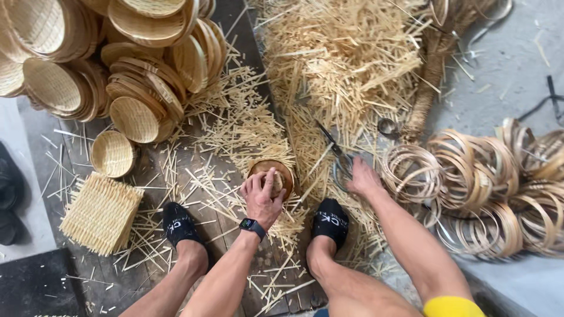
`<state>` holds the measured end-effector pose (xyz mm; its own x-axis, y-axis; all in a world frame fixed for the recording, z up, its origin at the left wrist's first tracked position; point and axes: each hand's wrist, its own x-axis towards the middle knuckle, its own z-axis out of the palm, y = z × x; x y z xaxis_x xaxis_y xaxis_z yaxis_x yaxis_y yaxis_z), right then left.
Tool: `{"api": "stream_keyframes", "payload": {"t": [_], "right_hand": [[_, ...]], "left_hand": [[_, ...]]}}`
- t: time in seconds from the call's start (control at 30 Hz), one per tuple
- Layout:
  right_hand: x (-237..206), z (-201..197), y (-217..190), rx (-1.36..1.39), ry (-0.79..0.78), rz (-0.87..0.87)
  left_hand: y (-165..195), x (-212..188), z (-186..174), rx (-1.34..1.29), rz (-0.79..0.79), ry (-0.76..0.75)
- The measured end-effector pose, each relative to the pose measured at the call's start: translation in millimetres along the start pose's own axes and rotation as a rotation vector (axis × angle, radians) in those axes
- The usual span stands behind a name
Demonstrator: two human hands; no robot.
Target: The person sits on the floor of a bamboo workshop and assembles small woven bamboo baskets. They weave thin bamboo strips into square mats, bend and interlace bamboo strips by hand, fit a woven disc into a round bamboo rim, and trim excess material with scissors.
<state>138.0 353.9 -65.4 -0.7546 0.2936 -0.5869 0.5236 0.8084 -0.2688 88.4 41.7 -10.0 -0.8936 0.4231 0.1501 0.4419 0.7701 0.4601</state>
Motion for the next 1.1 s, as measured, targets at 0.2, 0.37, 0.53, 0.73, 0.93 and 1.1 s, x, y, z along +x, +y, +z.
{"api": "stream_keyframes", "payload": {"t": [0.2,0.37,0.53,0.73,0.93,1.1], "right_hand": [[-11,4,-2,0.518,-0.021,-0.073],[-45,-9,-17,0.191,0.117,-0.206],[-43,-24,-44,-0.131,0.206,-0.402],[-15,-3,-65,-0.409,0.207,-0.358],[7,4,-38,-0.448,0.49,-0.56],[15,22,-44,-0.525,0.523,-0.533]], "left_hand": [[-9,26,-10,-0.093,0.12,-0.034],[-28,39,-23,0.001,0.248,-0.294],[-8,14,-12,-0.144,-0.281,-0.108],[-14,10,-1,-0.088,-0.168,-0.064],[-28,11,-9,-0.17,-0.082,-0.143],[-31,17,-21,-0.174,0.06,-0.225]]}}
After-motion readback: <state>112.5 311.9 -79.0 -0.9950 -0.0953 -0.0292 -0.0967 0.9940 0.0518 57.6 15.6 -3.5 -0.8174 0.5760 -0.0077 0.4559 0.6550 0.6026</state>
